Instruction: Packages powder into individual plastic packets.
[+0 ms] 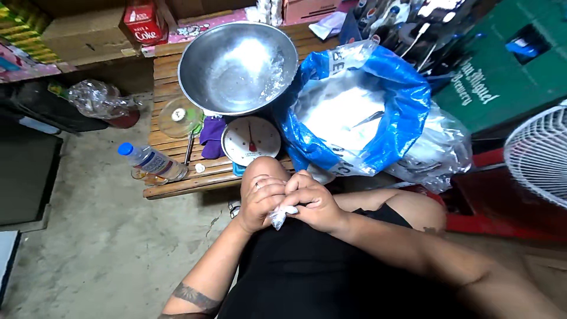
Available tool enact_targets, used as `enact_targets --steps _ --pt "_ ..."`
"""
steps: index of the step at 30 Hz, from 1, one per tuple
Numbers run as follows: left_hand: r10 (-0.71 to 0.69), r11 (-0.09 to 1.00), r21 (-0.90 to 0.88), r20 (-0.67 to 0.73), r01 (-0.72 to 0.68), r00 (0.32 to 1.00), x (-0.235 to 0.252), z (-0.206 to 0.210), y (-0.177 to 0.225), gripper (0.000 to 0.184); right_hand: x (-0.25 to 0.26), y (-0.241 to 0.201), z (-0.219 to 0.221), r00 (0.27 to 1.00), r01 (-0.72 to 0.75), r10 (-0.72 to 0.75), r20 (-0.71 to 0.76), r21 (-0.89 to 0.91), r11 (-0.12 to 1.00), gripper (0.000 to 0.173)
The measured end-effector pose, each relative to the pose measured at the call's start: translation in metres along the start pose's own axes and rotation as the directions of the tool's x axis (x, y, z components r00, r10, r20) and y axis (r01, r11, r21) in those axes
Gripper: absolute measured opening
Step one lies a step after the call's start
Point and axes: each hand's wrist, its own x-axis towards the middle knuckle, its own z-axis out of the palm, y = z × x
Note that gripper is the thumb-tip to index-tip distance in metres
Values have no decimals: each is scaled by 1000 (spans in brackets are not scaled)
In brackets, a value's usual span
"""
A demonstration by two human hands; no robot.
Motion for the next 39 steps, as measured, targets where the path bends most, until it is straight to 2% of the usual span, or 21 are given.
enact_targets --steps 10,14,17,19,21,23,26,29,31,33,36,39 --pt "75 997 -39 36 -74 997 -1 0 -4 22 -2 -2 -5 985 153 -151 82 -16 988 8" --pt "-28 998 -55 39 30 999 -5 -2 -5 22 1 3 -4 987 152 -148 56 -82 985 9" --pt "-151 987 -55 46 154 987 -7 -4 -4 24 3 1 -2 995 92 -94 -17 -120 989 16" --pt "-234 972 -13 90 236 968 -12 -7 -6 49 4 -4 -4 996 22 -30 -83 -91 996 13" --pt "-314 949 66 122 308 942 -18 -10 -10 72 7 -11 -11 980 -130 125 -153 -19 991 11" --pt "-370 925 149 131 351 920 -20 -11 -11 70 11 -16 -18 928 -292 308 -207 104 951 10" --pt "-412 909 141 143 393 900 -5 -10 -6 64 15 -17 -26 881 -328 381 -280 218 919 8" --pt "-391 920 77 148 383 908 24 -7 -3 63 21 -32 -38 878 -271 342 -334 242 932 10" --pt "-347 935 130 153 329 925 49 -6 -2 59 21 -47 -49 887 -213 287 -362 230 950 11" --pt "-280 951 183 170 249 945 77 -6 -4 56 18 -58 -63 910 -106 169 -379 182 978 12" --pt "-104 973 218 123 75 987 119 1 -10 48 9 -64 -93 927 97 -89 -365 4 995 10" --pt "85 982 165 33 -90 996 156 16 -13 38 -9 -61 -123 917 181 -195 -349 -73 981 7"
